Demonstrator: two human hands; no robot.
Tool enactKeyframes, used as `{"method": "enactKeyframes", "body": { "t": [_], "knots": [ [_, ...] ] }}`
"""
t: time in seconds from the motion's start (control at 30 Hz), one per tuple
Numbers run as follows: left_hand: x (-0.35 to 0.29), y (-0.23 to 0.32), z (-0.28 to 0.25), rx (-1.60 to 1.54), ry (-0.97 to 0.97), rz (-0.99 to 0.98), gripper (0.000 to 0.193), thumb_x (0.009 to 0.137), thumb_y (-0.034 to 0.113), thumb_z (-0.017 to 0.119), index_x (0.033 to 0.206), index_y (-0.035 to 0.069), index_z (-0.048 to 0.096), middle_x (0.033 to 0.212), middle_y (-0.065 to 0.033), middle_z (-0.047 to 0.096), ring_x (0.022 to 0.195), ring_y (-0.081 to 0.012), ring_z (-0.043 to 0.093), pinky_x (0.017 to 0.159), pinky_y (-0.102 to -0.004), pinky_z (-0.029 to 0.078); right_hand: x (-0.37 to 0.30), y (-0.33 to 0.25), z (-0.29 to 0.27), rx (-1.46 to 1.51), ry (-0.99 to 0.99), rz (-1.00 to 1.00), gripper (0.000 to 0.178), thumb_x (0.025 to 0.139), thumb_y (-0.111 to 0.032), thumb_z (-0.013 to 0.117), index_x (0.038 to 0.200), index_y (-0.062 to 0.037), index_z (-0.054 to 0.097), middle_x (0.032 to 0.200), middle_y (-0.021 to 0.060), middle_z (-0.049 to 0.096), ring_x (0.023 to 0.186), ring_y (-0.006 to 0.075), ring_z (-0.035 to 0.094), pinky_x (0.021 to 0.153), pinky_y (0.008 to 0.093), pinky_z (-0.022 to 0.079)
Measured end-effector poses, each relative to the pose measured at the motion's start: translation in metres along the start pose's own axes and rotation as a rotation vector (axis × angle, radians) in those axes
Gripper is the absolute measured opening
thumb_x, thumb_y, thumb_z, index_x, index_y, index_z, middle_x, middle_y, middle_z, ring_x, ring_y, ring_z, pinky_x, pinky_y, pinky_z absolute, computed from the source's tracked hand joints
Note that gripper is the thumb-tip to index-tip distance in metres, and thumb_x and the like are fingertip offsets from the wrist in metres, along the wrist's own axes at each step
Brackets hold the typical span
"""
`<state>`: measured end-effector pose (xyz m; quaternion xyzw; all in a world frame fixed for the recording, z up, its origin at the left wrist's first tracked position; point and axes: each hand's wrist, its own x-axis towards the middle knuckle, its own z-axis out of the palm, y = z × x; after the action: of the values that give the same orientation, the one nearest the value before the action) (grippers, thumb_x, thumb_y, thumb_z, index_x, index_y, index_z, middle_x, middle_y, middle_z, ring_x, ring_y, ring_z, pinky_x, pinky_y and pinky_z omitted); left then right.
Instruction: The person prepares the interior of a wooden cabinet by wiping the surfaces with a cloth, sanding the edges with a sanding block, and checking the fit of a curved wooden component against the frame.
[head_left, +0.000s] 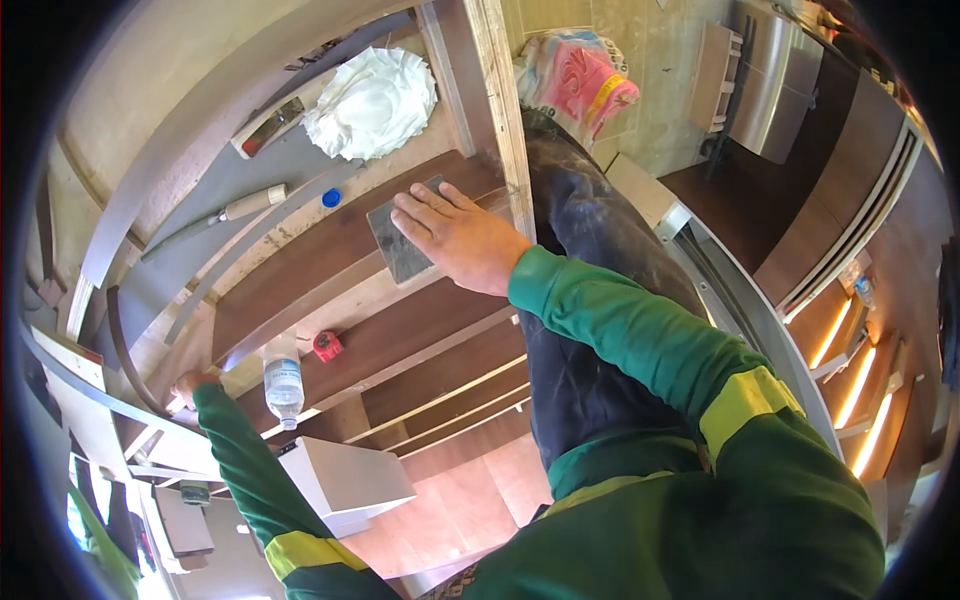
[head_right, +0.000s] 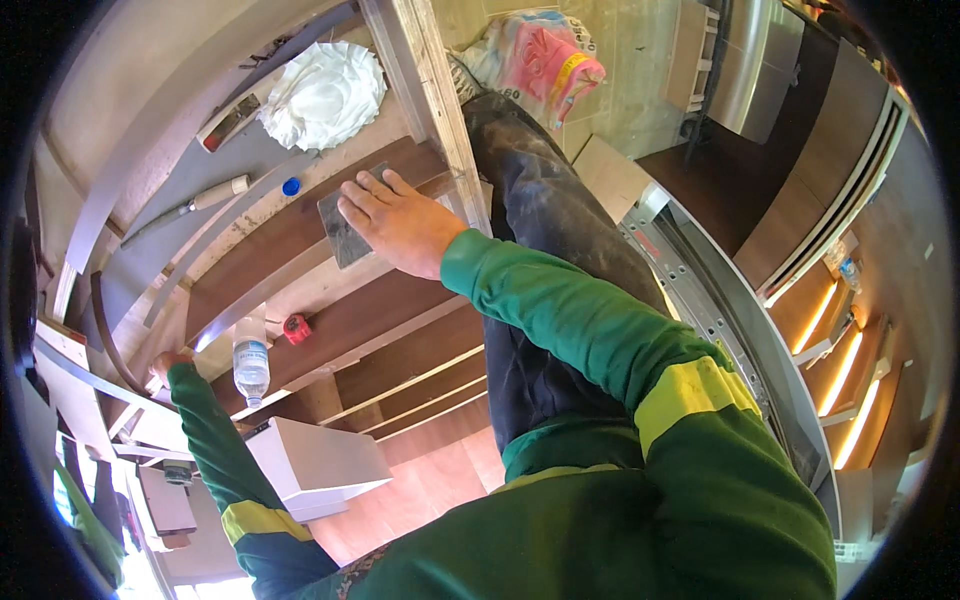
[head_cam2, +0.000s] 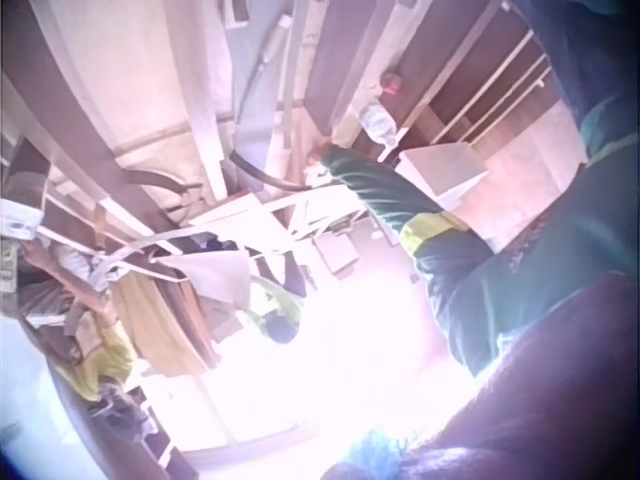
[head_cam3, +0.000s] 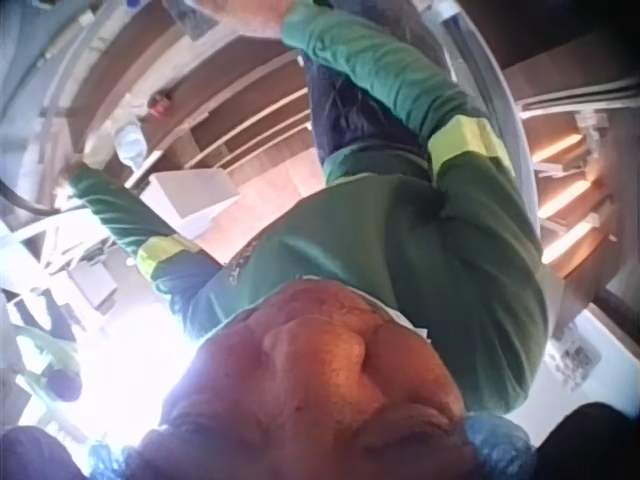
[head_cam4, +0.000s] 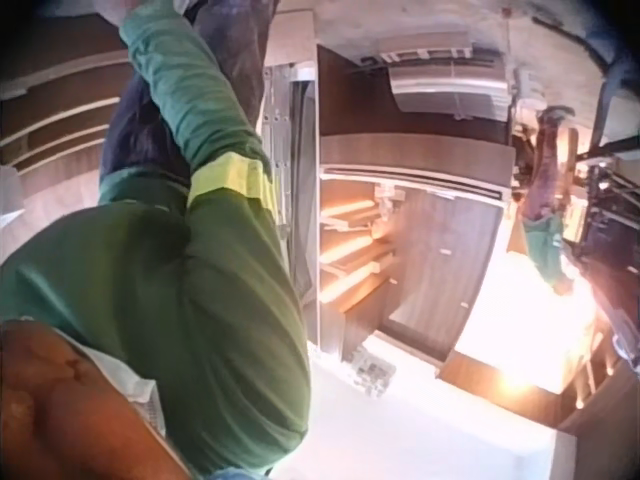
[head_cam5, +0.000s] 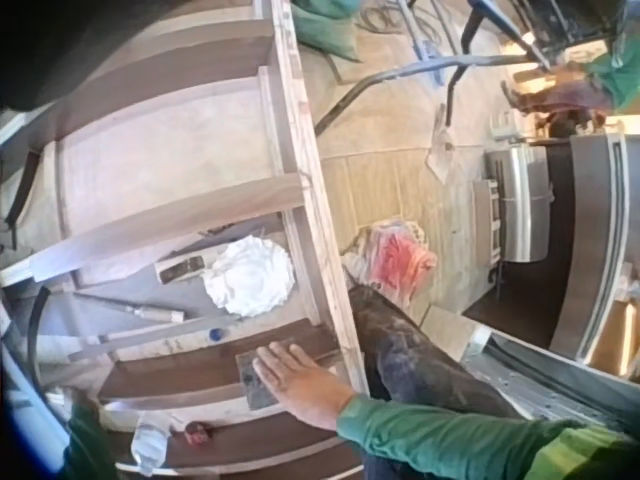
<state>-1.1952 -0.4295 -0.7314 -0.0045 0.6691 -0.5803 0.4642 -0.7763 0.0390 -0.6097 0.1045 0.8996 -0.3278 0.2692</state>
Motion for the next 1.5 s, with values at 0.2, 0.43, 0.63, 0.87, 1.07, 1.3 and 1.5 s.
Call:
{"method": "enactKeyframes", "body": {
  "t": [0.2, 0.43, 0.63, 0.87, 1.07, 1.3, 1.5],
  "knots": [
    [0.011, -0.001, 0.009, 0.039, -0.014, 0.069, 0.045, 0.098, 0.023, 0.060, 0.142, 0.014, 0.057, 0.143, -0.0092, 0.060, 0.128, -0.0257, 0.061, 0.108, -0.0439, 0.052, -0.028, 0.035, -0.010, -0.068, -0.007, 0.059, 0.052, 0.101, -0.016, 0.046, 0.149, 0.0022, 0.046, 0.158, 0.0205, 0.045, 0.149, 0.0362, 0.041, 0.122, 0.0525, 0.032],
    [0.127, -0.026, 0.047, -1.024, 0.076, -0.252, 0.048, 0.096, 0.028, 0.063, 0.139, 0.007, 0.060, 0.142, -0.0182, 0.059, 0.130, -0.0305, 0.060, 0.105, -0.0442, 0.054, -0.012, 0.000, -0.002, 0.009, 0.079, 0.043, 0.053, 0.099, -0.015, 0.050, 0.148, 0.0049, 0.047, 0.156, 0.0229, 0.047, 0.147, 0.0376, 0.043, 0.121, 0.0546, 0.033],
    [0.084, -0.015, 0.059, 0.195, 0.273, 0.123, 0.061, 0.090, 0.045, 0.072, 0.135, 0.004, 0.065, 0.145, -0.0178, 0.058, 0.134, -0.0312, 0.059, 0.107, -0.0439, 0.053, -0.027, 0.031, -0.026, -0.053, -0.043, 0.043, 0.056, 0.093, -0.010, 0.058, 0.147, 0.0022, 0.047, 0.154, 0.0217, 0.047, 0.146, 0.0378, 0.044, 0.120, 0.0508, 0.037],
    [-0.008, 0.007, 0.022, 0.001, 0.171, 0.134, 0.069, 0.085, 0.045, 0.080, 0.142, 0.011, 0.063, 0.153, -0.0134, 0.055, 0.141, -0.0278, 0.053, 0.108, -0.0440, 0.051, 0.083, 0.029, -0.075, 0.586, -0.036, 0.219, 0.035, 0.091, -0.019, 0.068, 0.118, 0.0006, 0.058, 0.096, 0.0247, 0.068, 0.085, 0.0442, 0.067, 0.080, 0.0501, 0.053],
    [-0.078, 0.004, -0.035, -0.061, 0.038, 0.031, 0.070, 0.096, 0.046, 0.067, 0.155, 0.014, 0.047, 0.157, -0.0113, 0.050, 0.138, -0.0288, 0.054, 0.105, -0.0439, 0.051, 0.219, 0.004, -0.072, 0.655, -0.169, 0.050, 0.050, 0.089, -0.028, 0.074, 0.128, -0.0001, 0.063, 0.116, 0.0183, 0.071, 0.107, 0.0292, 0.068, 0.096, 0.0410, 0.052],
    [0.019, 0.028, 0.022, -0.381, 0.056, -0.039, 0.063, 0.098, 0.042, 0.065, 0.149, 0.011, 0.046, 0.145, -0.0133, 0.059, 0.131, -0.0314, 0.059, 0.103, -0.0428, 0.052, 0.268, -0.039, -0.068, 0.771, -0.067, -0.048, 0.050, 0.088, -0.031, 0.079, 0.122, 0.0028, 0.066, 0.108, 0.0206, 0.074, 0.100, 0.0236, 0.072, 0.086, 0.0356, 0.056],
    [-0.038, 0.021, -0.004, -0.274, 0.213, 0.016, 0.053, 0.096, 0.040, 0.068, 0.141, 0.014, 0.057, 0.142, -0.0112, 0.062, 0.131, -0.0306, 0.060, 0.104, -0.0450, 0.052, 0.173, 0.057, -0.067, -0.508, 0.132, -0.089, 0.065, 0.088, -0.043, 0.079, 0.134, -0.0024, 0.057, 0.127, 0.0155, 0.065, 0.120, 0.0374, 0.061, 0.099, 0.0471, 0.049]
  ]
}}
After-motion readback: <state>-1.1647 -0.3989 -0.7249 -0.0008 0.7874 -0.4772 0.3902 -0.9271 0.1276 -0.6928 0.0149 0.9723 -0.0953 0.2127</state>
